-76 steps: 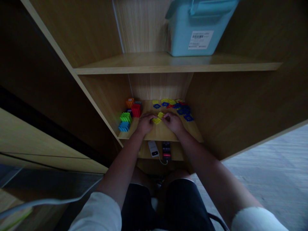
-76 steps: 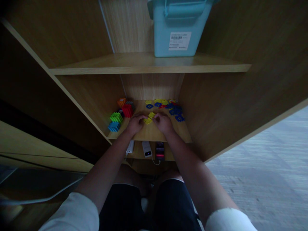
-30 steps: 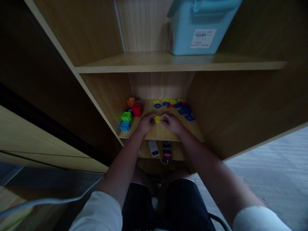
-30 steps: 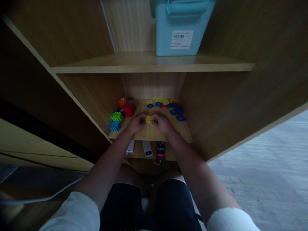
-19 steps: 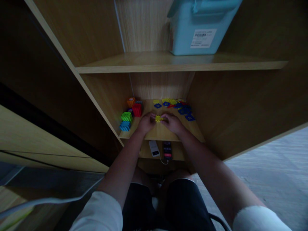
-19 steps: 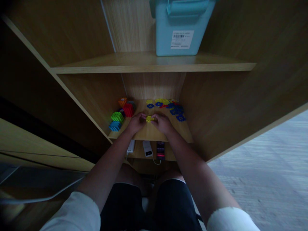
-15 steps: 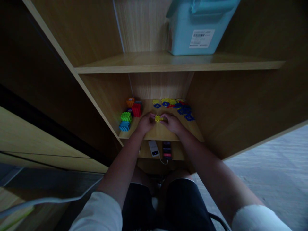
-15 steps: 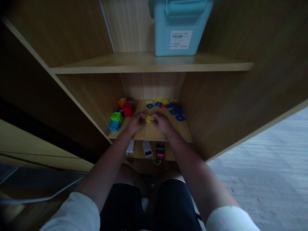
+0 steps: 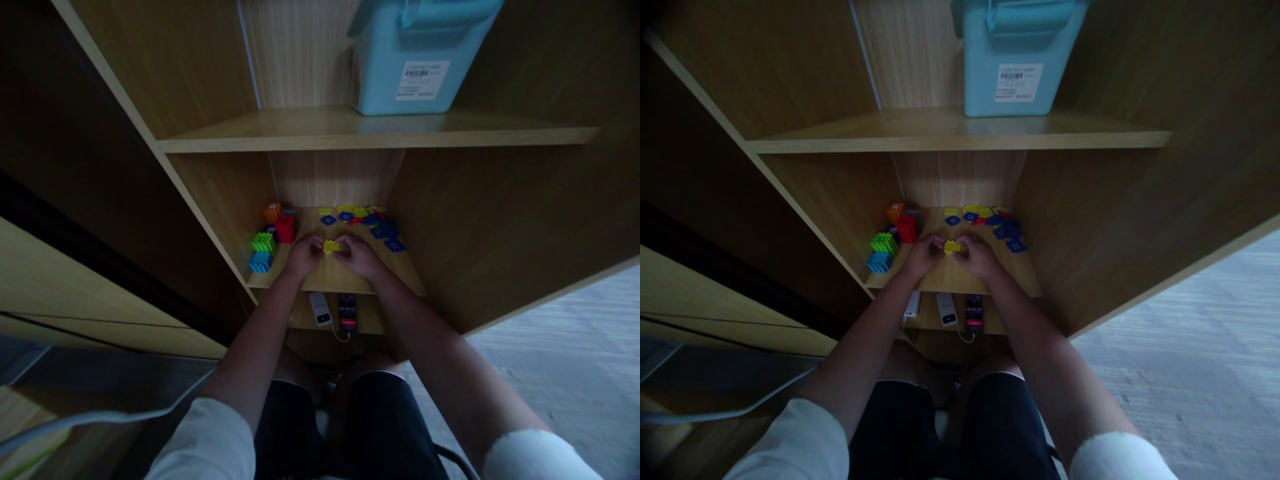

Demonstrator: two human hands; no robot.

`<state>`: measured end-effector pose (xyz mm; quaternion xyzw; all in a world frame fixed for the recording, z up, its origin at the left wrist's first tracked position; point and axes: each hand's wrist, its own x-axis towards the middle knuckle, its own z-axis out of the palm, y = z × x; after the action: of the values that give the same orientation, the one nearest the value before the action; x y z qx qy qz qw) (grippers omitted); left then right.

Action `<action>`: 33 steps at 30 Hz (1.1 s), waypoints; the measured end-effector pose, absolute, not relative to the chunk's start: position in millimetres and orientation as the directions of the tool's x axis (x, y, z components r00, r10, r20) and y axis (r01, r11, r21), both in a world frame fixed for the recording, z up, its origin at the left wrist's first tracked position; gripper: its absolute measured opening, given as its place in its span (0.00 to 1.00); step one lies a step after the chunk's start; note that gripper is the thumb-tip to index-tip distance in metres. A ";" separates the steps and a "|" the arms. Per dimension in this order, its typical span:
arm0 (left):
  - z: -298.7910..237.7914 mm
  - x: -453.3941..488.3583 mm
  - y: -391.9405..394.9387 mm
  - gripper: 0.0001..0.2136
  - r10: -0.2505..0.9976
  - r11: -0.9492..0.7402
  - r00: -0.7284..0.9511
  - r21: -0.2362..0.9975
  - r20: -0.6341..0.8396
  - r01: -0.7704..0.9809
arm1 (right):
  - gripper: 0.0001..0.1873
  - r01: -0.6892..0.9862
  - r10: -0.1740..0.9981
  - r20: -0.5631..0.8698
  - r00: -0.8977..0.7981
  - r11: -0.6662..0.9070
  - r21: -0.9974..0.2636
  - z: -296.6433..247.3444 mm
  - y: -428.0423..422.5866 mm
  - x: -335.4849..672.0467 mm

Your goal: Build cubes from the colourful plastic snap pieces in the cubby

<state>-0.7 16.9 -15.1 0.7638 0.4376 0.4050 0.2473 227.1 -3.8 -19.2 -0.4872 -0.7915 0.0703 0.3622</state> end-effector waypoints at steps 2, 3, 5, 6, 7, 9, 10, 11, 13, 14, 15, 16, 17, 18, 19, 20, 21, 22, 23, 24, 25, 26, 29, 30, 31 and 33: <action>-14.7 -0.7 16.6 0.12 0.867 -0.498 0.291 0.734 0.405 0.462 | 0.18 0.738 0.830 0.499 -0.248 0.496 -0.458 -19.8 -4.0 226.7; -14.6 -0.8 16.4 0.12 0.866 -0.500 0.292 0.733 0.407 0.461 | 0.19 0.743 0.834 0.495 -0.245 0.490 -0.457 -20.2 -3.8 226.6; -14.8 -0.9 16.5 0.12 0.865 -0.501 0.294 0.732 0.406 0.462 | 0.19 0.738 0.835 0.491 -0.248 0.491 -0.463 -21.1 -3.0 226.8; -15.2 -1.0 16.6 0.12 0.865 -0.500 0.296 0.733 0.405 0.460 | 0.19 0.730 0.833 0.493 -0.251 0.497 -0.469 -21.5 -2.6 227.0; -15.7 -1.0 16.7 0.12 0.865 -0.501 0.298 0.735 0.404 0.457 | 0.19 0.721 0.831 0.495 -0.254 0.503 -0.476 -21.9 -2.1 227.2; -17.0 -0.9 17.1 0.11 0.864 -0.502 0.298 0.739 0.406 0.450 | 0.18 0.710 0.830 0.496 -0.255 0.509 -0.487 -22.4 -1.7 227.5; -17.7 -0.8 17.3 0.11 0.863 -0.503 0.296 0.740 0.408 0.447 | 0.18 0.710 0.831 0.496 -0.252 0.507 -0.489 -22.4 -1.8 227.6; -18.3 -0.7 17.4 0.11 0.862 -0.505 0.295 0.740 0.411 0.445 | 0.18 0.712 0.832 0.496 -0.249 0.504 -0.489 -22.2 -2.0 227.6; -19.2 -0.6 17.7 0.11 0.861 -0.508 0.291 0.738 0.417 0.444 | 0.17 0.716 0.832 0.497 -0.248 0.503 -0.484 -21.5 -2.7 227.2; -19.5 -0.6 17.9 0.11 0.860 -0.509 0.293 0.737 0.417 0.445 | 0.17 0.717 0.831 0.497 -0.249 0.503 -0.482 -21.1 -3.1 227.0; -19.6 -0.6 18.0 0.12 0.860 -0.509 0.295 0.736 0.416 0.445 | 0.17 0.719 0.830 0.498 -0.251 0.504 -0.479 -20.7 -3.5 226.7; -19.6 -0.6 18.0 0.12 0.860 -0.509 0.298 0.736 0.414 0.446 | 0.17 0.720 0.830 0.497 -0.253 0.504 -0.477 -20.3 -3.8 226.4; -19.5 -0.5 18.1 0.12 0.861 -0.508 0.301 0.736 0.411 0.448 | 0.17 0.722 0.831 0.495 -0.253 0.503 -0.476 -19.9 -4.1 226.2; -19.3 -0.5 18.3 0.12 0.862 -0.506 0.303 0.736 0.406 0.450 | 0.17 0.725 0.833 0.491 -0.253 0.499 -0.474 -19.7 -4.3 226.1; -19.2 -0.5 18.4 0.12 0.863 -0.503 0.305 0.737 0.402 0.451 | 0.18 0.728 0.835 0.489 -0.251 0.496 -0.473 -19.4 -4.5 226.0; -19.1 -0.4 18.7 0.13 0.864 -0.502 0.306 0.737 0.401 0.453 | 0.18 0.731 0.836 0.487 -0.251 0.494 -0.471 -19.1 -4.7 226.1; -19.2 -0.4 19.0 0.13 0.863 -0.503 0.306 0.735 0.402 0.454 | 0.18 0.732 0.836 0.487 -0.253 0.494 -0.469 -18.8 -4.8 226.2; -19.4 -0.5 19.4 0.13 0.861 -0.507 0.308 0.732 0.405 0.455 | 0.19 0.731 0.834 0.488 -0.256 0.498 -0.467 -18.5 -5.0 226.5; -19.7 -0.6 20.0 0.13 0.857 -0.514 0.312 0.727 0.410 0.455 | 0.19 0.729 0.830 0.493 -0.261 0.504 -0.463 -18.1 -5.2 226.8; -20.2 -0.7 20.5 0.12 0.853 -0.521 0.315 0.722 0.417 0.455 | 0.19 0.726 0.825 0.498 -0.266 0.512 -0.459 -17.8 -5.3 227.2; -20.8 -0.9 21.1 0.12 0.849 -0.527 0.318 0.718 0.422 0.455 | 0.19 0.723 0.819 0.504 -0.274 0.521 -0.454 -17.4 -5.5 227.6; -21.3 -1.1 21.5 0.12 0.846 -0.532 0.321 0.715 0.426 0.454 | 0.18 0.719 0.813 0.509 -0.283 0.531 -0.449 -17.1 -5.6 227.9; -22.4 -1.5 21.8 0.13 0.844 -0.535 0.321 0.713 0.430 0.453 | 0.16 0.703 0.794 0.523 -0.309 0.561 -0.437 -16.7 -5.5 228.7; -22.3 -1.6 21.5 0.13 0.845 -0.534 0.322 0.713 0.428 0.454 | 0.15 0.698 0.789 0.527 -0.315 0.569 -0.435 -16.8 -5.4 228.8; -21.9 -1.6 20.9 0.12 0.846 -0.532 0.323 0.715 0.425 0.454 | 0.15 0.694 0.786 0.531 -0.317 0.574 -0.436 -17.0 -5.3 228.7; -20.4 -1.5 19.4 0.11 0.849 -0.526 0.323 0.720 0.417 0.452 | 0.14 0.689 0.786 0.533 -0.314 0.575 -0.441 -17.4 -5.1 228.5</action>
<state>-1.5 19.4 -20.4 0.7751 0.4197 0.4028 0.2466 228.5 -5.1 -17.4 -0.4565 -0.8079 0.0656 0.3669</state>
